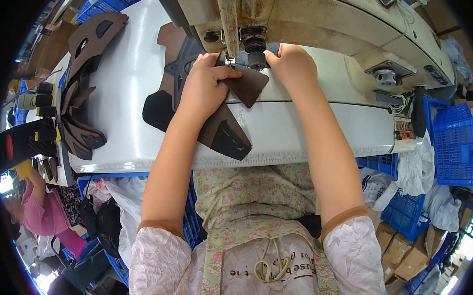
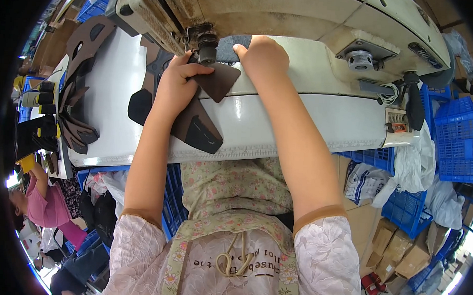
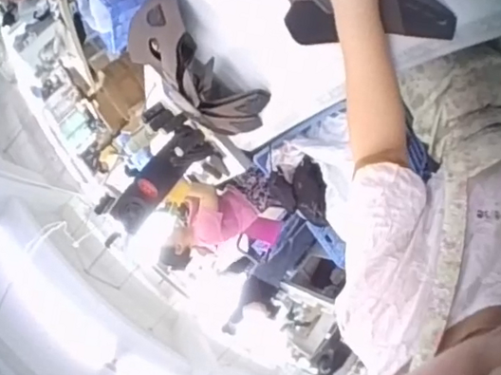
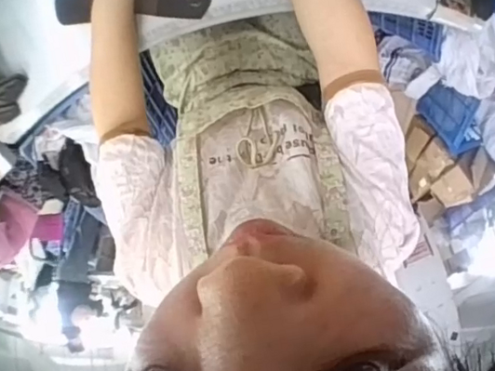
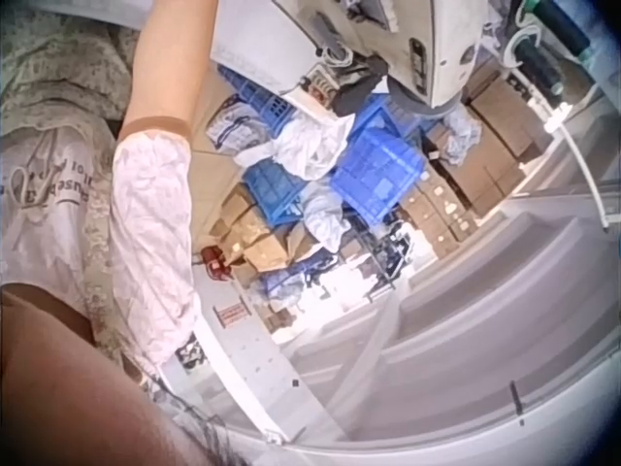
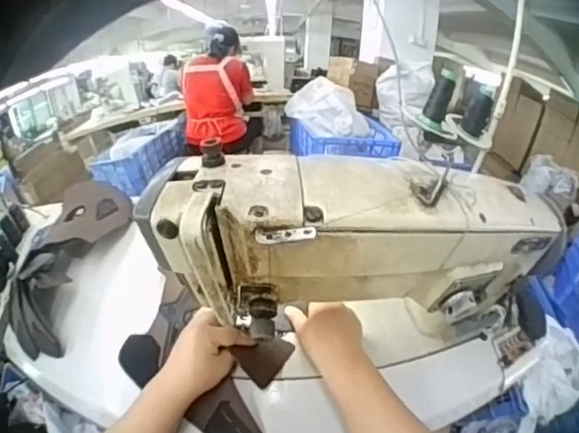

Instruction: Operating an industrial sewing machine to stitch together brown and black shoe upper components.

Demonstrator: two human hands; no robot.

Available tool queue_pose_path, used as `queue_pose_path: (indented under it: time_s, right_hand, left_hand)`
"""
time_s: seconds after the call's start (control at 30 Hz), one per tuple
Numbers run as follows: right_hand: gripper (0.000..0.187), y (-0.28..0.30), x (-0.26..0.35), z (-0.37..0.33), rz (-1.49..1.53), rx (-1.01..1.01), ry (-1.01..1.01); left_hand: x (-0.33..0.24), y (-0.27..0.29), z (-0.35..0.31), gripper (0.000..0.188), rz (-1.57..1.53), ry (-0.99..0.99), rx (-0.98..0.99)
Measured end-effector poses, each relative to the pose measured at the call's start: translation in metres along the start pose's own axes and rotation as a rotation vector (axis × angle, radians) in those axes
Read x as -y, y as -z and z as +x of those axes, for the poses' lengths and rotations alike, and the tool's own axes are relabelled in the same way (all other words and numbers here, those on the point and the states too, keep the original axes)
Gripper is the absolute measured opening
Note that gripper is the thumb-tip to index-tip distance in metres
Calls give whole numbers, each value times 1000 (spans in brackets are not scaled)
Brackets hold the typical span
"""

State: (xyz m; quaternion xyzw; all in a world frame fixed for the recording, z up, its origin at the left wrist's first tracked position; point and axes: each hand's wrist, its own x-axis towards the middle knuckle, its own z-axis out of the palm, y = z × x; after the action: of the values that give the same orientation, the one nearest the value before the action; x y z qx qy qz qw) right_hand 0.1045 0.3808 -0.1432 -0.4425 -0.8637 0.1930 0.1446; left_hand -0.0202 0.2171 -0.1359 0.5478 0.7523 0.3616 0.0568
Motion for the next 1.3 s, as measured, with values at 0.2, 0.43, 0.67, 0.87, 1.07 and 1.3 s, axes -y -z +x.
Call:
queue_pose_path:
  time_s: [0.2, 0.43, 0.67, 0.87, 1.07, 1.3]
  right_hand:
    - [43, -9, -31, 31, 87, 13, 267]
    - [31, 6, -42, 56, 480, -3, -14]
    - [25, 19, -63, 51, 145, -235, 376]
    - [21, 26, -82, 46, -222, -427, 583]
    - [31, 30, -104, -5, 251, -206, 413]
    - [39, 49, -75, -56, 732, 44, -48]
  left_hand:
    - [9, -1, 3, 41, -72, -9, 17]
    - [6, 8, 1, 40, -115, 3, 77]
    - [16, 13, 5, 39, -172, -140, 73]
    - [39, 31, 24, 42, -200, -166, 293]
    - [40, 43, 30, 45, -59, -263, 270]
    - [41, 50, 30, 40, -10, -290, 275]
